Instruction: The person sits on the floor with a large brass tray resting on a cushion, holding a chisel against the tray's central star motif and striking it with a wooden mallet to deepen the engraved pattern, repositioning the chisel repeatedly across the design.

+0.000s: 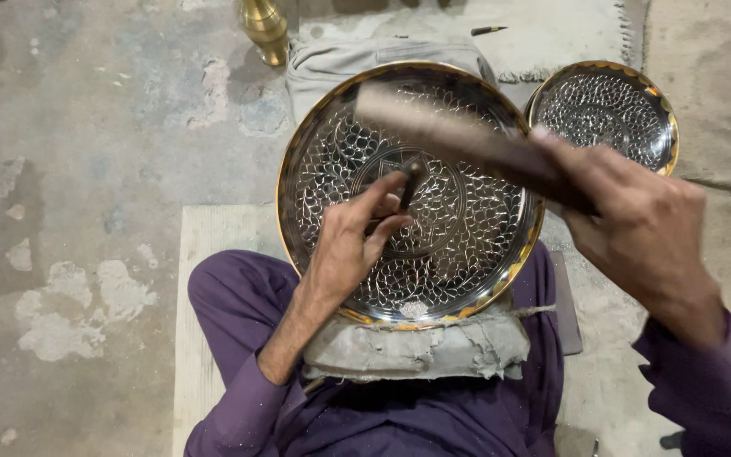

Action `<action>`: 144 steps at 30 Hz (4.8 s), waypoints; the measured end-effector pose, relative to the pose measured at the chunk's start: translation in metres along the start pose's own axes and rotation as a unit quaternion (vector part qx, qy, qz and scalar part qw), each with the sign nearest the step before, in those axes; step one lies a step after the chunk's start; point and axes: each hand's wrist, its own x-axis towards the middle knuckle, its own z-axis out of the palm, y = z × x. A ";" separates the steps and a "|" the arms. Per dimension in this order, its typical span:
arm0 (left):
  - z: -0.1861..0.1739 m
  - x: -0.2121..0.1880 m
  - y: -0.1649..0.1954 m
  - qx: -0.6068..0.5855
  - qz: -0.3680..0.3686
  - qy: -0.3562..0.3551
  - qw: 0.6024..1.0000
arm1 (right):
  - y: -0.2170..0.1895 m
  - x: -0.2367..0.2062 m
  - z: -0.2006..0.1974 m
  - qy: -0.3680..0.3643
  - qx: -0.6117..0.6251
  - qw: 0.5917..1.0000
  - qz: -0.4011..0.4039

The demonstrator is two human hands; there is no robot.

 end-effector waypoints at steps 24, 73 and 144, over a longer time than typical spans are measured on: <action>-0.005 0.003 0.003 -0.018 0.021 -0.032 0.999 | -0.012 0.003 -0.005 0.024 0.118 0.990 0.073; -0.068 -0.215 -0.030 -0.129 -0.235 0.384 0.884 | -0.050 -0.089 0.102 0.022 0.425 0.851 0.307; 0.017 -0.026 -0.005 -0.006 -0.052 0.012 0.999 | 0.010 -0.012 -0.012 0.040 0.097 0.994 -0.026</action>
